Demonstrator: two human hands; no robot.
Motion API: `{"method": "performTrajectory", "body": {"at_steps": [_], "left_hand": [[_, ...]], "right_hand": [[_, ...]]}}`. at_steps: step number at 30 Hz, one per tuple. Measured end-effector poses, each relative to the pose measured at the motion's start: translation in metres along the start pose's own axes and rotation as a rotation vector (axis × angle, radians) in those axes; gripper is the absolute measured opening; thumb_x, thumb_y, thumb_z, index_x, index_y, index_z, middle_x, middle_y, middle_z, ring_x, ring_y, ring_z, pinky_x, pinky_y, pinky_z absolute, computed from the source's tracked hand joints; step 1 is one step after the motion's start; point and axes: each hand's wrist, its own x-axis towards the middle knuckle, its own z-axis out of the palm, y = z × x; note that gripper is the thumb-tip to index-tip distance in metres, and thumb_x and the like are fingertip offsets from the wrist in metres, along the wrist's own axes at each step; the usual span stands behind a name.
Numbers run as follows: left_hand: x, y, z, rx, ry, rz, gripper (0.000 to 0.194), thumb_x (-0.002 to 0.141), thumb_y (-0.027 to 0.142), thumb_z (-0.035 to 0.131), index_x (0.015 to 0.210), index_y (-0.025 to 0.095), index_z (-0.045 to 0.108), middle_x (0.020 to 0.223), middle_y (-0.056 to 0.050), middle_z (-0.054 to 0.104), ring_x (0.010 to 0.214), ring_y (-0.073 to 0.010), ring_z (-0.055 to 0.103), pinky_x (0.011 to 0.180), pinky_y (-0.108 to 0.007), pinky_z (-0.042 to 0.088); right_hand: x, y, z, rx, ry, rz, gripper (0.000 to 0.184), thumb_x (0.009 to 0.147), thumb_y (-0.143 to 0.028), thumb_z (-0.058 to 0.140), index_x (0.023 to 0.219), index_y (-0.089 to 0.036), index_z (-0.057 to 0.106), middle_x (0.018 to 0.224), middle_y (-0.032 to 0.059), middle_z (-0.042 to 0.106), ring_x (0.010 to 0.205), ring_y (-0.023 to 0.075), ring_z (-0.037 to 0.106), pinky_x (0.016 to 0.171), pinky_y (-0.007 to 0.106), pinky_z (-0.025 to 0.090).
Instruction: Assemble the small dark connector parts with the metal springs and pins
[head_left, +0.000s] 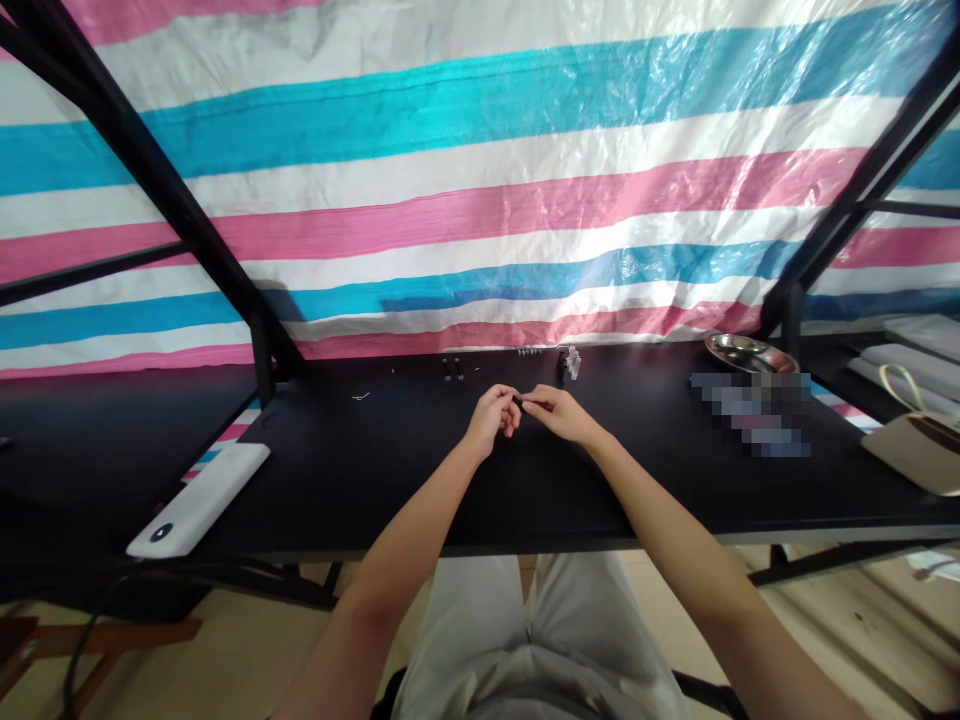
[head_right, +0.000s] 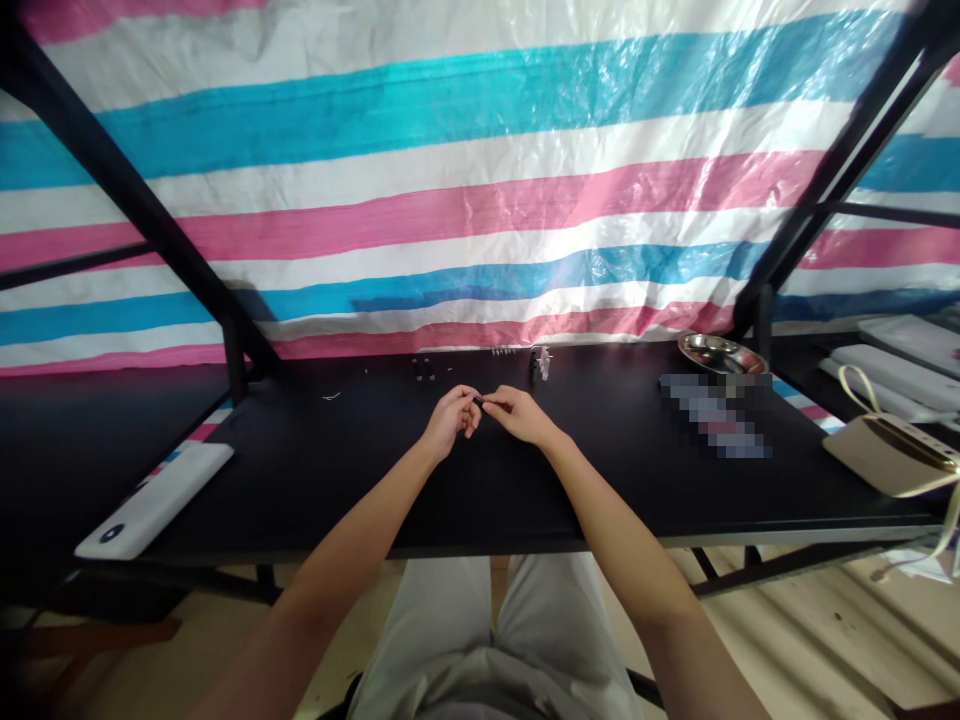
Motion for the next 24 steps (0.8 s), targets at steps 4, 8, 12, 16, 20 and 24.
{"method": "performTrajectory", "body": {"at_steps": [4, 8, 12, 16, 20, 24], "left_hand": [[-0.001, 0.0, 0.0, -0.005, -0.016, -0.007, 0.014, 0.077, 0.03, 0.049, 0.081, 0.018, 0.046, 0.044, 0.004, 0.051, 0.031, -0.0073, 0.041, 0.034, -0.016, 0.025], [-0.002, 0.0, 0.001, 0.011, -0.025, -0.016, 0.015, 0.076, 0.032, 0.051, 0.08, 0.017, 0.047, 0.044, 0.004, 0.051, 0.032, -0.0068, 0.041, 0.034, -0.016, 0.025], [-0.003, 0.001, 0.003, 0.025, -0.024, -0.027, 0.016, 0.075, 0.032, 0.053, 0.08, 0.017, 0.046, 0.044, 0.005, 0.05, 0.031, -0.0066, 0.04, 0.034, -0.015, 0.024], [-0.003, 0.002, 0.004, 0.003, -0.027, -0.029, 0.015, 0.075, 0.03, 0.051, 0.081, 0.019, 0.044, 0.045, 0.006, 0.049, 0.03, -0.0062, 0.038, 0.033, -0.016, 0.024], [-0.002, 0.001, 0.003, -0.001, 0.013, -0.05, 0.017, 0.075, 0.031, 0.053, 0.081, 0.019, 0.043, 0.046, 0.007, 0.048, 0.028, -0.0059, 0.038, 0.033, -0.016, 0.023], [0.0, 0.001, 0.003, 0.009, 0.048, -0.067, 0.019, 0.074, 0.032, 0.056, 0.081, 0.019, 0.043, 0.046, 0.007, 0.049, 0.029, -0.0059, 0.039, 0.033, -0.016, 0.023]], "right_hand": [[0.0, 0.005, 0.005, 0.061, 0.005, 0.041, 0.033, 0.081, -0.041, 0.05, 0.097, -0.017, 0.065, 0.078, 0.003, 0.058, 0.058, 0.0102, 0.048, 0.057, 0.025, 0.042], [-0.001, 0.007, 0.007, 0.05, -0.009, 0.074, 0.03, 0.078, -0.04, 0.05, 0.09, -0.016, 0.063, 0.071, 0.0012, 0.058, 0.052, 0.0092, 0.044, 0.052, 0.024, 0.039], [-0.001, 0.005, 0.007, -0.006, -0.034, 0.058, 0.024, 0.077, -0.038, 0.051, 0.077, -0.016, 0.061, 0.059, -0.002, 0.051, 0.047, 0.0077, 0.039, 0.047, 0.022, 0.034], [0.0, 0.007, 0.003, -0.049, -0.035, 0.061, 0.023, 0.077, -0.038, 0.051, 0.07, -0.016, 0.058, 0.055, -0.0031, 0.047, 0.047, 0.0083, 0.038, 0.047, 0.022, 0.034], [0.001, 0.025, -0.013, -0.22, 0.166, 0.114, 0.025, 0.077, -0.038, 0.051, 0.065, -0.017, 0.057, 0.055, -0.001, 0.051, 0.05, 0.0108, 0.043, 0.051, 0.023, 0.035], [0.0, 0.052, -0.031, -0.392, 0.357, 0.243, 0.021, 0.075, -0.035, 0.052, 0.069, -0.017, 0.06, 0.06, 0.0024, 0.059, 0.054, 0.0137, 0.05, 0.056, 0.025, 0.037]]}}
